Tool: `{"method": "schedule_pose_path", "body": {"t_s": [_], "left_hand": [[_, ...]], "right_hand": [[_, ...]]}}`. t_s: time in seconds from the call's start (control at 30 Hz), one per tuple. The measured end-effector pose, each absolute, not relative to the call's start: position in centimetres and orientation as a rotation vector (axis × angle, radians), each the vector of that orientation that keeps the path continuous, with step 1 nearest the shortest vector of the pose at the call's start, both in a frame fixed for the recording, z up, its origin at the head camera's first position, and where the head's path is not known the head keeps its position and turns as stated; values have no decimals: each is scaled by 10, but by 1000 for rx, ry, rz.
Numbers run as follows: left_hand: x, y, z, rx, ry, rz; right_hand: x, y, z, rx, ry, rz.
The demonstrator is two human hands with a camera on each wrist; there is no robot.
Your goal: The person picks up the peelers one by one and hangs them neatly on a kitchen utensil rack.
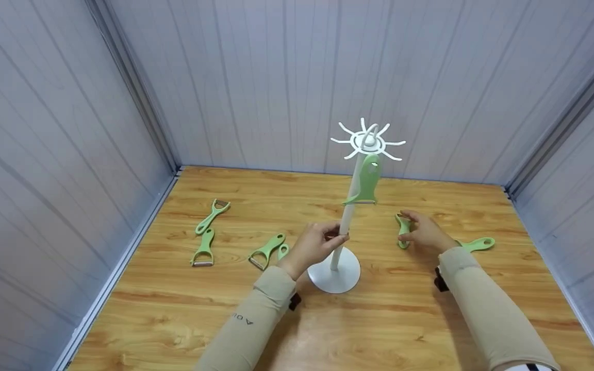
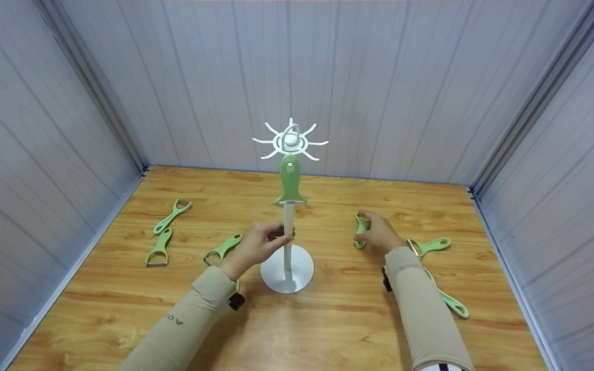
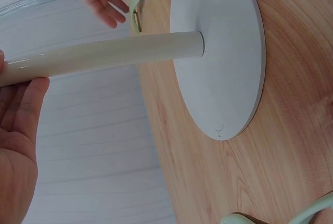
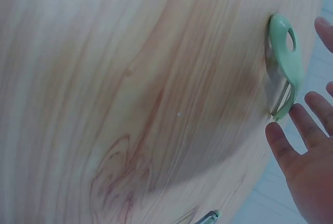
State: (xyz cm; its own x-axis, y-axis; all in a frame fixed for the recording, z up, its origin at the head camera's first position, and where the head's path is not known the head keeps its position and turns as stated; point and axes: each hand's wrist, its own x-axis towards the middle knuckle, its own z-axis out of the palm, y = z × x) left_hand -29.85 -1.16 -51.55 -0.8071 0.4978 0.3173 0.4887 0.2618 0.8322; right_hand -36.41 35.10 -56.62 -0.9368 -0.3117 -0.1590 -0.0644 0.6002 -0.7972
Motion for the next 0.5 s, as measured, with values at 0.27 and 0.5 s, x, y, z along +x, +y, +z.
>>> {"method": "schedule_pose_path", "body": {"t_s": [0.27,0.5], "left_hand": [[-298,-11,-516,972,2478,1643],[-298,-11,-516,970,2466,1652]], "right_hand": [[-361,351,-563,-343,2609,-1088],[-357,348,-558,-395,2684,-928]]}}
